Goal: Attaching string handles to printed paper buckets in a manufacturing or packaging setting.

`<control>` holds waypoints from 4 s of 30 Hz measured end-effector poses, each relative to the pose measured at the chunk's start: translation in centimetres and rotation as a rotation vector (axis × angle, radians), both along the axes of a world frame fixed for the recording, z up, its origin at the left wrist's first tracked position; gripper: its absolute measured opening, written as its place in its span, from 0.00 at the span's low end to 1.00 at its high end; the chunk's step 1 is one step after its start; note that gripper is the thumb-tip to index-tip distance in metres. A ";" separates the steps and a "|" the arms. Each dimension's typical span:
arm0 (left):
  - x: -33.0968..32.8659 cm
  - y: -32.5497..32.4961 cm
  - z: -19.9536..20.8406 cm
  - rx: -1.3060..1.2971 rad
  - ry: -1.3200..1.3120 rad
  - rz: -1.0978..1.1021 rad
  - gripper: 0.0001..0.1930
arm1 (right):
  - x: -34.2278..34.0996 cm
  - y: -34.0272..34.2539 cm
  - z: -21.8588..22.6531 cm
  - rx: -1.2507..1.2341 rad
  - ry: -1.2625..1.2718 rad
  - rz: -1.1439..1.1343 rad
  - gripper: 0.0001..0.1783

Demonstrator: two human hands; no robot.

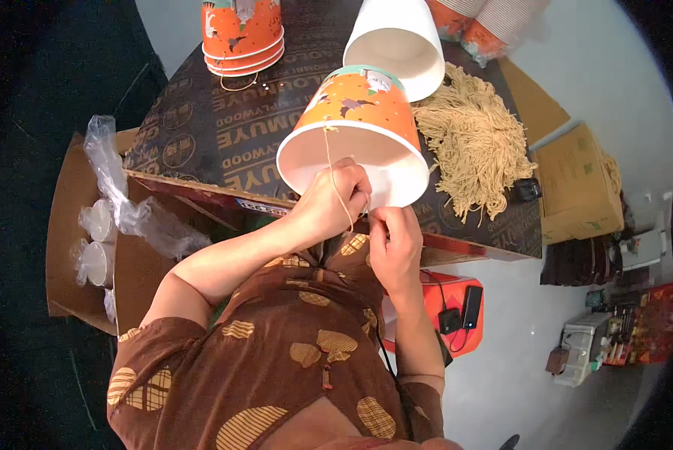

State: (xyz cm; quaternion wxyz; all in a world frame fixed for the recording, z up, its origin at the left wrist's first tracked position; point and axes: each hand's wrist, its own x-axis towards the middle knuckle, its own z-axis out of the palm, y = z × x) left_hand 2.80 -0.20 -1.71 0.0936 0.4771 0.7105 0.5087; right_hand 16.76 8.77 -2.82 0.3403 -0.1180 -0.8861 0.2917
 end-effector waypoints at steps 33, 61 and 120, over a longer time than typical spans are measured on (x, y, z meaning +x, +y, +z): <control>-0.7 1.0 2.1 -0.139 -0.663 -0.226 0.09 | 0.5 -0.1 -1.3 0.438 0.068 -0.194 0.06; 0.1 2.3 2.4 -0.178 -0.483 -0.001 0.13 | -1.0 -1.4 -0.4 0.342 0.204 -0.188 0.22; -0.1 2.5 1.9 -0.129 -0.483 -0.040 0.13 | 2.0 1.4 1.7 -0.318 0.391 -0.051 0.09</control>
